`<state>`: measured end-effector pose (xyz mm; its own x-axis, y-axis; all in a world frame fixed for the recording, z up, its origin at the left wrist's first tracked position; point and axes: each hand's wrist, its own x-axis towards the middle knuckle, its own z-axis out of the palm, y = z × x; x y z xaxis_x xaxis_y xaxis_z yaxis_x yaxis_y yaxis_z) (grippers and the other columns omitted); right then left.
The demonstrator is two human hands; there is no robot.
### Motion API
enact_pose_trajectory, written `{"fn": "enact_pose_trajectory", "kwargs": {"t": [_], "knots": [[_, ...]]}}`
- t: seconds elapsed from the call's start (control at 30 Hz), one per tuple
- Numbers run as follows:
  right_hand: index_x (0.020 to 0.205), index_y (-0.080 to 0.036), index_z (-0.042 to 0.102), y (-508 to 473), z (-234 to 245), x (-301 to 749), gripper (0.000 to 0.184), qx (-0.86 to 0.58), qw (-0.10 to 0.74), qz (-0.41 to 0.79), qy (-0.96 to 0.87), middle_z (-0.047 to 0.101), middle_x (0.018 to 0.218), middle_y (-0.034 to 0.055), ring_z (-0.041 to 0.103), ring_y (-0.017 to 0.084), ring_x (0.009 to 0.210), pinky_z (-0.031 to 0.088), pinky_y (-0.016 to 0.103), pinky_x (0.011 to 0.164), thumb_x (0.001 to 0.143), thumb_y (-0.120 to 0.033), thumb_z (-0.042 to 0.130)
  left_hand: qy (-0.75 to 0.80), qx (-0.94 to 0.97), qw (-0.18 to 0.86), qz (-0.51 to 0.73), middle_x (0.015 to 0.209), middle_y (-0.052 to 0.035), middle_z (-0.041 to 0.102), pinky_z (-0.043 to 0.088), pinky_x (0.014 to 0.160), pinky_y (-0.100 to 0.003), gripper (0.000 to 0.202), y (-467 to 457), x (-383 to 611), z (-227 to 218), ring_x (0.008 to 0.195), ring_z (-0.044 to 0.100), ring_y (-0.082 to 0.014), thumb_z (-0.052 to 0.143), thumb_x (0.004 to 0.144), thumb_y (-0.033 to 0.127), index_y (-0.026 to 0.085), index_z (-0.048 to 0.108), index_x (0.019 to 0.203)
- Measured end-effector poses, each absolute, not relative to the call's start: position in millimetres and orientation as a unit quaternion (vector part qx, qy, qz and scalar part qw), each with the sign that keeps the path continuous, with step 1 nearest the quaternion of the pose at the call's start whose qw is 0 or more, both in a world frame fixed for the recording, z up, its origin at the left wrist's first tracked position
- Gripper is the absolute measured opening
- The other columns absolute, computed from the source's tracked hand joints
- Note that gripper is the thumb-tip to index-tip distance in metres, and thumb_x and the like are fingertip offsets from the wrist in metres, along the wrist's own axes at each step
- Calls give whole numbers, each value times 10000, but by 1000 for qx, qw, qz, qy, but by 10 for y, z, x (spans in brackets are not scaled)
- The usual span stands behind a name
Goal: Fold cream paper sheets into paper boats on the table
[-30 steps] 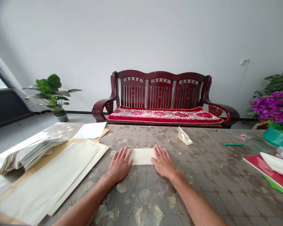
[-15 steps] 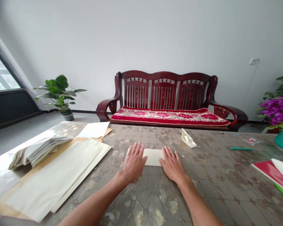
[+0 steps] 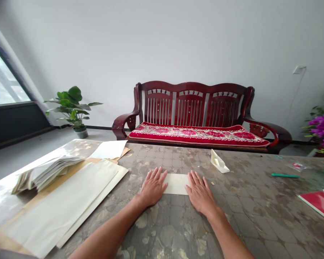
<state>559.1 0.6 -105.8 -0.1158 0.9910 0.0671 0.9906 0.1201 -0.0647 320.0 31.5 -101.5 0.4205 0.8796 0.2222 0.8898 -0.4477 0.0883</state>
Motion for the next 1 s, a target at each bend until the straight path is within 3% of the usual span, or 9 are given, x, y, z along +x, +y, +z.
{"fn": "enact_pose_trajectory", "kwargs": {"t": [0.23, 0.4, 0.57, 0.7, 1.0], "knots": [[1514, -170, 306, -3, -1019, 5584, 609, -672, 40, 3, -739, 251, 1587, 48, 223, 211, 1463, 185, 459, 1189, 965, -431, 277, -556, -825, 46, -94, 1535, -133, 364, 289, 1139, -516, 538, 384, 2696, -995, 1429, 316, -306, 396, 975, 457, 219, 431, 1456], [1459, -212, 416, -16, -940, 5662, 544, -689, 77, 4, -721, 388, 1534, 42, 345, 226, 1402, 316, 439, 1117, 955, -406, 352, -535, -842, 29, -65, 1560, -125, 312, 264, 1139, -558, 558, 459, 2595, -902, 1450, 263, -310, 413, 972, 479, 233, 393, 1473], [1382, -240, 512, -9, -828, 5691, 513, -684, 109, -12, -722, 521, 1418, 66, 483, 265, 1245, 405, 410, 989, 899, -411, 483, -500, -864, 40, -46, 1548, -102, 355, 265, 1138, -565, 540, 646, 2515, -787, 1437, 300, -299, 442, 969, 463, 253, 395, 1465], [1280, -247, 600, 10, -755, 5654, 486, -691, 129, -8, -711, 609, 1238, 74, 541, 265, 1079, 414, 376, 909, 825, -418, 593, -549, -824, 99, -105, 1530, -122, 384, 215, 1146, -607, 537, 666, 2586, -772, 1429, 306, -331, 503, 950, 401, 228, 412, 1451], [955, -256, 654, 32, -760, 5624, 208, -685, 190, 43, -702, 665, 975, 18, 559, 228, 925, 404, 320, 781, 760, -326, 633, -487, -860, -41, -148, 1561, -144, 317, 322, 1153, -437, 588, 229, 3045, -780, 1440, 297, -277, 539, 914, 269, 200, 365, 1470]]}}
